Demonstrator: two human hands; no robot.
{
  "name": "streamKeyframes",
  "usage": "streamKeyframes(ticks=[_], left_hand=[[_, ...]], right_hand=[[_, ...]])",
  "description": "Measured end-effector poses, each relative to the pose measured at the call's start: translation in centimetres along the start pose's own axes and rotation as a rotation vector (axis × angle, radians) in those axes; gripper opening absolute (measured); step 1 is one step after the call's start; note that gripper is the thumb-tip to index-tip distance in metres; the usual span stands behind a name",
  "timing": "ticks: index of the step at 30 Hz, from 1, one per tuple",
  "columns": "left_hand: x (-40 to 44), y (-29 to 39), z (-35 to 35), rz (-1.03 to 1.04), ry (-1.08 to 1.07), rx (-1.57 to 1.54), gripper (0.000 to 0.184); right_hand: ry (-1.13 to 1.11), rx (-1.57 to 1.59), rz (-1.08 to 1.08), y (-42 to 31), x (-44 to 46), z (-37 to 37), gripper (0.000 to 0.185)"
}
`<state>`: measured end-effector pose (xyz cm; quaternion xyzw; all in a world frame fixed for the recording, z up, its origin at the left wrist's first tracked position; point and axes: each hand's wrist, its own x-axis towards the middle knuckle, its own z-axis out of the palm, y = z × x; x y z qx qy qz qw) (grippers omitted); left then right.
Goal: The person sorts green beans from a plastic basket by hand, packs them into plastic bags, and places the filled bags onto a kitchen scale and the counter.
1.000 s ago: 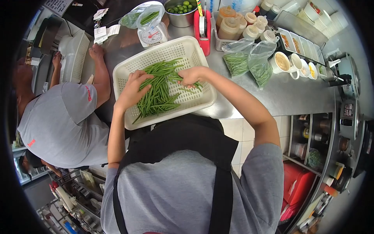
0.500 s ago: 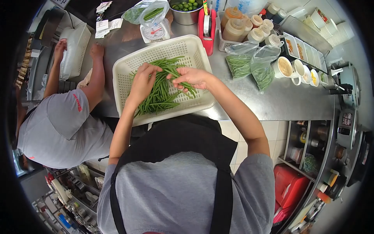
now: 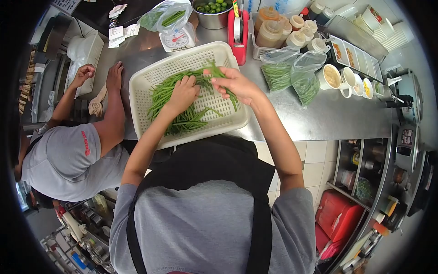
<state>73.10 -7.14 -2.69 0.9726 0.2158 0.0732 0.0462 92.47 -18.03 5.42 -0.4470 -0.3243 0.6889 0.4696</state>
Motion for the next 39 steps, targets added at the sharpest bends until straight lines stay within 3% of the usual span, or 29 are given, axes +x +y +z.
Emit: streamKeyframes(ticks=[4, 7, 8, 12, 15, 18, 21, 24, 30, 33, 36, 39], left_hand=[[-0.1, -0.1, -3.9, -0.087, 0.011, -0.345, 0.008], [1.0, 0.4, -7.9, -0.373, -0.13, -0.95, 0.007], [1.4, 0.6, -8.5, -0.3, -0.075, -0.989, 0.009], [3.0, 3.7, -11.8, -0.325, 0.041, -0.872, 0.011], [4.0, 3.1, -11.5, -0.26, 0.147, -1.072, 0.01], [5.4, 1.9, -11.0, -0.356, 0.287, -0.725, 0.008], [6.1, 0.7, -5.4, -0.084, 0.111, -0.376, 0.011], [5.9, 0.3, 0.2, 0.041, 0.044, -0.13, 0.015], [6.4, -0.3, 1.4, 0.116, -0.071, -0.049, 0.009], [6.0, -0.3, 0.2, 0.071, -0.031, -0.207, 0.012], [5.2, 1.3, -3.7, 0.167, -0.287, -0.449, 0.011], [3.6, 3.6, -2.1, 0.195, -0.481, -0.414, 0.013]], right_hand=[[0.14, 0.308, -0.047, 1.2, 0.3, -0.3, 0.024], [0.275, 0.373, -0.057, 2.2, 1.3, 1.1, 0.025], [0.253, 0.46, -0.04, 2.5, 1.7, 1.7, 0.026], [0.162, 0.696, -0.039, 2.1, 2.7, 3.9, 0.031], [0.124, 0.728, -0.092, 1.8, 2.8, 3.2, 0.031], [0.118, 0.729, -0.167, 1.2, 2.1, 1.6, 0.03], [0.148, 0.703, -0.233, 0.6, 1.2, 0.8, 0.029], [0.159, 0.684, -0.25, 0.4, 0.6, 0.7, 0.028], [0.183, 0.689, -0.203, 2.0, 0.1, 0.4, 0.027], [0.258, 0.641, -0.206, 2.3, 0.0, 0.3, 0.026], [0.28, 0.674, -0.205, 2.6, -0.2, 0.0, 0.025], [0.266, 0.687, -0.213, 2.3, 0.0, -0.1, 0.025]])
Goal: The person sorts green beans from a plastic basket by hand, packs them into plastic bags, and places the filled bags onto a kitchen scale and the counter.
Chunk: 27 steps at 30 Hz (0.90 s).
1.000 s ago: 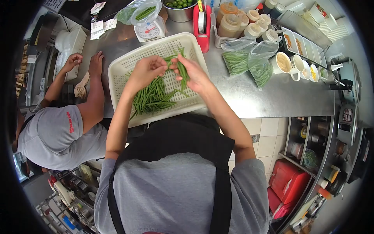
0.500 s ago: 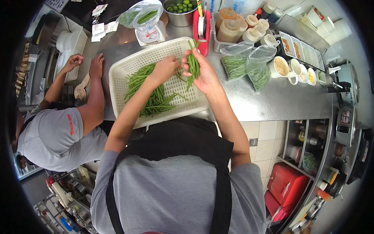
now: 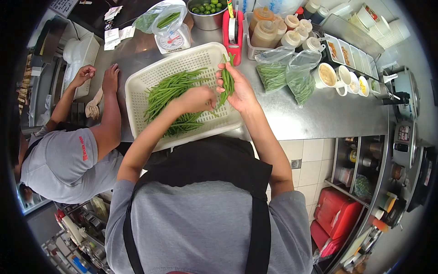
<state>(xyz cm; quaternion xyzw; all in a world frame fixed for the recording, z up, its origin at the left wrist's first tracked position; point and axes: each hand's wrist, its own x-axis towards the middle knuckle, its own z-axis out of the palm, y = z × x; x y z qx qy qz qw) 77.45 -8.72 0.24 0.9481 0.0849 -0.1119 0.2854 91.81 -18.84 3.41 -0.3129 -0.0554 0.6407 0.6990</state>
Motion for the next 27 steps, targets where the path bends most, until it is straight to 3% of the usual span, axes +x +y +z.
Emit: streamKeyframes(ticks=[3, 6, 9, 15, 18, 21, 24, 27], left_hand=[[-0.3, -0.1, 3.0, 0.048, 0.025, 0.313, 0.014], [-0.4, -0.6, 4.1, 0.028, 0.144, 0.31, 0.013], [-0.7, -0.4, 3.2, -0.062, 0.034, 0.198, 0.012], [-0.5, -0.3, 5.3, -0.106, 0.239, 0.374, 0.015], [-0.7, -0.4, 4.0, -0.186, 0.137, 0.206, 0.015], [-1.6, -2.3, 2.6, -0.1, 0.078, -0.007, 0.016], [-1.8, -2.9, 1.3, -0.284, -0.055, -0.377, 0.015], [-1.4, -2.6, 2.4, -0.173, 0.03, -0.137, 0.021]], right_hand=[[-0.023, 0.013, -0.001, -0.2, 0.0, 0.4, 0.025], [-0.017, 0.012, 0.007, -0.1, -0.2, 0.4, 0.025], [0.003, 0.021, 0.0, 0.1, 0.0, 0.0, 0.024], [0.04, 0.04, -0.003, 0.6, 0.1, -0.2, 0.023], [0.032, 0.049, -0.012, 0.6, -0.2, 0.1, 0.023], [0.035, 0.048, -0.011, 0.5, -0.4, 0.0, 0.022], [0.038, 0.06, -0.011, 0.6, -0.3, -0.2, 0.022], [0.041, 0.067, -0.013, 0.8, -0.2, -0.1, 0.021]])
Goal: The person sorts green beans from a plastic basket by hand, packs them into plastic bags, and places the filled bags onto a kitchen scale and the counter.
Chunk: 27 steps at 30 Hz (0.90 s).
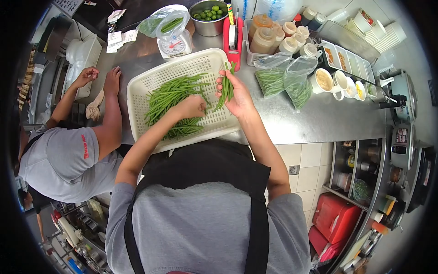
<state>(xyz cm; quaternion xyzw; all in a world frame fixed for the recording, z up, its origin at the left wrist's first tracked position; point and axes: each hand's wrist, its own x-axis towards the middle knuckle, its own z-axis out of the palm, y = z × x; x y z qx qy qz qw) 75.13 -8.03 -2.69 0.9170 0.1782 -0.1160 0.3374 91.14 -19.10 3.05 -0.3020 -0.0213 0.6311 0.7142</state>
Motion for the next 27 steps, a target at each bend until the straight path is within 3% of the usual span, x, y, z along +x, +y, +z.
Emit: streamKeyframes(ticks=[5, 11, 14, 17, 18, 26, 27], left_hand=[[0.6, 2.3, 1.6, -0.058, 0.077, 0.207, 0.024], [0.6, 2.5, 2.2, -0.056, 0.149, 0.214, 0.017], [-0.1, 1.6, 0.3, -0.036, 0.181, 0.053, 0.014], [-1.9, 2.2, -5.8, -0.136, 0.136, -0.522, 0.016], [-2.5, 2.8, -7.5, -0.08, 0.14, -0.685, 0.014], [-3.1, 9.1, -10.2, -0.093, 0.322, -0.453, 0.016], [-3.4, 9.3, -10.0, -0.028, 0.474, -0.499, 0.016]], right_hand=[[-0.045, 0.006, 0.012, 0.1, 0.2, -0.3, 0.021], [-0.037, -0.008, 0.012, 0.1, 0.2, -0.5, 0.021], [-0.031, -0.019, 0.007, 0.1, -0.1, -0.6, 0.022], [0.026, -0.055, -0.01, 0.7, -0.2, -0.8, 0.023], [0.05, -0.075, -0.009, 1.0, -0.2, -0.8, 0.024], [-0.05, 0.023, 0.107, 2.0, -0.5, 5.0, 0.031], [-0.034, 0.055, 0.103, 2.1, 0.1, 4.5, 0.029]])
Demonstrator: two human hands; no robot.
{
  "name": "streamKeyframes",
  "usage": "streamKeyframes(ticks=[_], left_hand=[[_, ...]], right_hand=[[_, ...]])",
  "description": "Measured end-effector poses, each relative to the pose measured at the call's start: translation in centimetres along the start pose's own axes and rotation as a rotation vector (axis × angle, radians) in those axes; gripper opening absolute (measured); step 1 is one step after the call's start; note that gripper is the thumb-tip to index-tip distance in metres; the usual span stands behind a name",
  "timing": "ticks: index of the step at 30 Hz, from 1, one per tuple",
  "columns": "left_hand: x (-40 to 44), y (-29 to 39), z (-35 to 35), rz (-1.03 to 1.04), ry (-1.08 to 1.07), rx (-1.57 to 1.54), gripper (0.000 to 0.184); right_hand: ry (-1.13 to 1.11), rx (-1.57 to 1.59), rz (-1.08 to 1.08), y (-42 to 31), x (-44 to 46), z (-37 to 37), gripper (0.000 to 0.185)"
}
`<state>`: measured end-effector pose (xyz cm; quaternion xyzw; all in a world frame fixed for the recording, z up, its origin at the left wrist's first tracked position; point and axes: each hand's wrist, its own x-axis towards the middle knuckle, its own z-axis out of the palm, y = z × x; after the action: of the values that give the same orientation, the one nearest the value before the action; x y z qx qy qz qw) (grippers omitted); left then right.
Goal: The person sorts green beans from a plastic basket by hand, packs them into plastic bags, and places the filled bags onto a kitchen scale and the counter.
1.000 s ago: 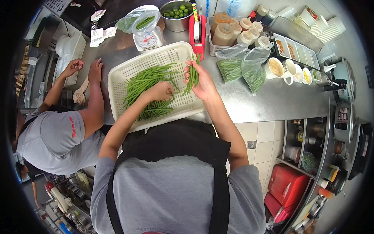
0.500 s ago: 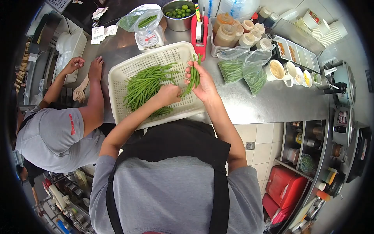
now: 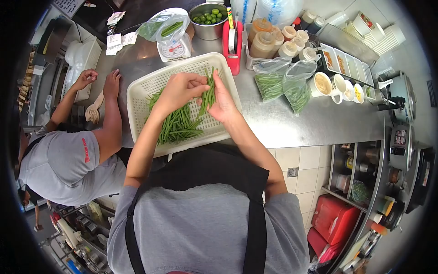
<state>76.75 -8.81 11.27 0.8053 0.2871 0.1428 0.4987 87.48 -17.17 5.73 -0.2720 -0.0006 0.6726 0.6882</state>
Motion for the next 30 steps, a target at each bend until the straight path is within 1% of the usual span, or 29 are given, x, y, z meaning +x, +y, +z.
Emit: streamKeyframes(ticks=[2, 3, 4, 6, 7, 10, 11, 14, 15, 18, 21, 24, 25, 28, 29, 30], left_hand=[[-0.6, -0.1, -0.2, 0.173, 0.26, -0.132, 0.017], [-0.5, -1.5, -0.1, 0.079, 0.368, -0.198, 0.03], [-0.6, -1.8, 0.2, 0.037, 0.449, -0.403, 0.035], [-1.5, -1.9, 1.3, -0.047, 0.605, -0.817, 0.045], [-1.7, -2.2, 2.0, -0.102, 0.518, -0.989, 0.057], [-1.3, -2.7, 4.0, -0.203, 0.45, -1.55, 0.066], [-0.9, -2.6, 4.3, -0.155, 0.482, -1.6, 0.069], [-0.2, -2.7, 4.1, -0.008, 0.512, -1.714, 0.068], [-0.3, -1.7, 3.7, 0.004, 0.497, -1.755, 0.061], [0.0, -1.8, 3.5, -0.031, 0.526, -1.735, 0.053], [-0.4, -1.2, 3.8, -0.119, 0.553, -1.524, 0.049], [-0.4, -0.1, 4.0, -0.156, 0.548, -1.445, 0.046], [-0.5, -0.7, 3.7, -0.049, 0.411, -1.423, 0.044], [0.5, 0.3, 2.6, -0.017, 0.556, -0.971, 0.04], [1.2, -0.3, 1.4, 0.163, 0.632, -0.462, 0.041], [1.9, -0.9, 0.2, 0.287, 0.806, 0.05, 0.042]], right_hand=[[0.006, 0.02, -0.051, -0.3, 1.2, -0.6, 0.027], [-0.003, 0.005, -0.096, -0.6, 1.8, -0.6, 0.025], [-0.013, -0.008, -0.142, -0.9, 2.2, -0.3, 0.024], [-0.044, -0.028, -0.317, -1.2, 2.5, 1.5, 0.021], [-0.061, -0.04, -0.401, -1.3, 2.6, 2.8, 0.02], [-0.038, -0.076, -0.559, -0.3, 3.0, 5.6, 0.018], [-0.069, -0.066, -0.59, 0.2, 2.9, 6.2, 0.02], [-0.096, -0.161, -0.702, 1.6, 2.4, 7.2, 0.024], [-0.099, -0.185, -0.702, 1.9, 2.5, 7.1, 0.027], [-0.079, -0.143, -0.65, 2.2, 2.1, 7.2, 0.023], [-0.08, -0.22, -0.595, 1.9, 1.8, 7.0, 0.022], [-0.043, -0.118, -0.53, 1.4, 1.6, 6.2, 0.017], [-0.032, -0.052, -0.471, 1.0, 1.6, 5.7, 0.016], [-0.003, 0.112, -0.32, -0.7, 1.0, 3.5, 0.011], [0.001, 0.15, -0.289, -1.2, 0.8, 2.7, 0.01], [0.003, 0.189, -0.259, -1.6, 0.7, 1.9, 0.009]])
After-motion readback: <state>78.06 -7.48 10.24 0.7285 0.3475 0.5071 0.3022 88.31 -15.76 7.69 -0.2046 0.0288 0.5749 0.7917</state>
